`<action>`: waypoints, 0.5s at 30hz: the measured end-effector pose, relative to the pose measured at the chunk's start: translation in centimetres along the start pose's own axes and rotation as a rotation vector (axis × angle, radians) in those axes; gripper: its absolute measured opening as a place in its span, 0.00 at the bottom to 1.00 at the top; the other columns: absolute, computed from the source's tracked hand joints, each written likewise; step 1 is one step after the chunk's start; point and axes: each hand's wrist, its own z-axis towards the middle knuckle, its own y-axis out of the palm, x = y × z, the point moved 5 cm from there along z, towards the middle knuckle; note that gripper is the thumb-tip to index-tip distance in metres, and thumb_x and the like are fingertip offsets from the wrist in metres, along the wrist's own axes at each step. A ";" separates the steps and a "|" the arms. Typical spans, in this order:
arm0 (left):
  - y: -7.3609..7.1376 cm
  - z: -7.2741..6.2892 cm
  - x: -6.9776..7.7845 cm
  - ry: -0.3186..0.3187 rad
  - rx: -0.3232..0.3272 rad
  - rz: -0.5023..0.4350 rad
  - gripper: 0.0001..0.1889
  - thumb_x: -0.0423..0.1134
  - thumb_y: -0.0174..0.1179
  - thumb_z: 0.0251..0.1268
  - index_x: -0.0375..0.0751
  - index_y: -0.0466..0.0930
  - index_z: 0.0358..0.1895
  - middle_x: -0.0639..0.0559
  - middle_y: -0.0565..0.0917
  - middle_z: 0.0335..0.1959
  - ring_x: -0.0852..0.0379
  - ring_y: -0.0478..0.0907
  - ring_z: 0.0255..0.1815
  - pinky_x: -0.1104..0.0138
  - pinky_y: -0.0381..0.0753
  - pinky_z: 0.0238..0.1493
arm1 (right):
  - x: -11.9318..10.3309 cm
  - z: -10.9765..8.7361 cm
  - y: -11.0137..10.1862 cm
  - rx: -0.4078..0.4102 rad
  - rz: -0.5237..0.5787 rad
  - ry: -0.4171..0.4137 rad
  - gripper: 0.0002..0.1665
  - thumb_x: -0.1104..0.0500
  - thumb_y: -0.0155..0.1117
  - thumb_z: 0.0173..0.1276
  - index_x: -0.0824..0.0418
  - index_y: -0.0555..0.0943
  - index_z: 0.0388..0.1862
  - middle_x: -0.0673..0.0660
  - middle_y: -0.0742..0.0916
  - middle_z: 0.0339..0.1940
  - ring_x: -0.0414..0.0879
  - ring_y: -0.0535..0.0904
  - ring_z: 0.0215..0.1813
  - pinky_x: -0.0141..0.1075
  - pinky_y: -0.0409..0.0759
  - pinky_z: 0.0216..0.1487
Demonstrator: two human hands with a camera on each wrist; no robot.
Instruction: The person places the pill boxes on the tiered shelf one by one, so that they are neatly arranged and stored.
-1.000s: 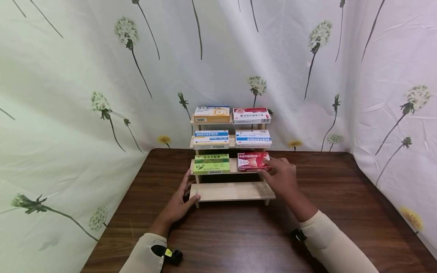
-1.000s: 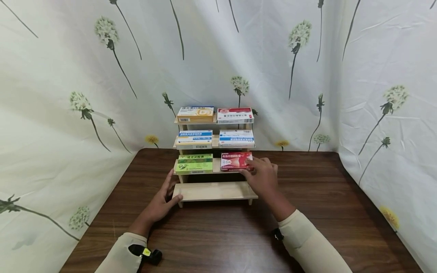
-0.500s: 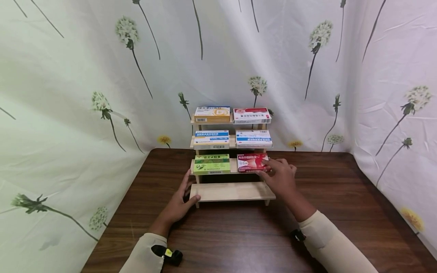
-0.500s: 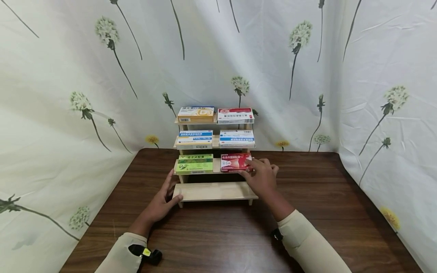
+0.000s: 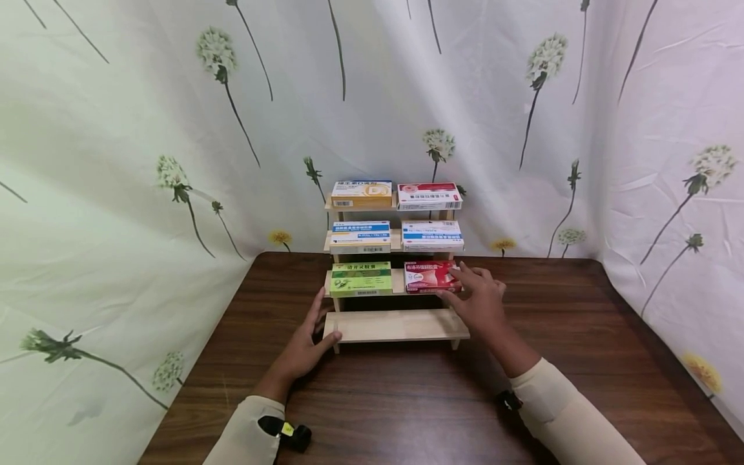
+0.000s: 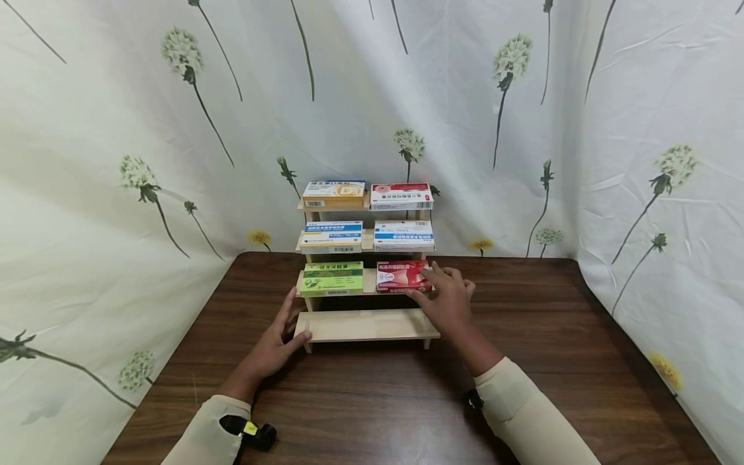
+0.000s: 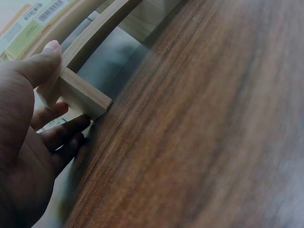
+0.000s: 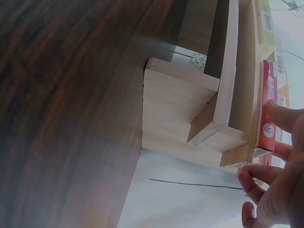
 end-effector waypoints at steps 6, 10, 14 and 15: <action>0.2 -0.1 0.2 0.049 0.010 0.007 0.51 0.41 0.63 0.84 0.59 0.33 0.93 0.41 0.45 0.93 0.30 0.58 0.89 0.34 0.65 0.80 | 0.4 -0.3 -0.4 0.014 0.009 0.002 0.37 0.51 0.86 0.65 0.61 0.86 0.70 0.69 0.83 0.74 0.67 0.79 0.69 0.72 0.56 0.68; 0.2 -0.1 0.5 0.093 0.030 0.007 0.49 0.38 0.61 0.85 0.56 0.35 0.93 0.38 0.42 0.93 0.26 0.55 0.88 0.33 0.68 0.78 | 0.5 -0.5 -0.9 0.029 0.025 0.027 0.38 0.49 0.87 0.64 0.61 0.86 0.70 0.69 0.83 0.74 0.67 0.78 0.70 0.72 0.54 0.69; -0.1 -0.2 0.6 0.109 0.081 0.029 0.49 0.37 0.63 0.83 0.55 0.38 0.93 0.33 0.46 0.91 0.23 0.64 0.83 0.31 0.73 0.73 | 0.9 -0.6 -1.4 0.016 0.011 0.078 0.41 0.48 0.86 0.64 0.61 0.83 0.73 0.69 0.83 0.75 0.67 0.76 0.72 0.72 0.53 0.71; -0.2 -0.2 0.7 0.109 0.097 0.040 0.49 0.37 0.63 0.83 0.56 0.38 0.93 0.33 0.47 0.91 0.22 0.66 0.82 0.31 0.74 0.72 | 1.1 -0.6 -1.5 0.012 0.004 0.096 0.43 0.47 0.86 0.64 0.61 0.82 0.74 0.70 0.83 0.75 0.68 0.76 0.73 0.72 0.53 0.72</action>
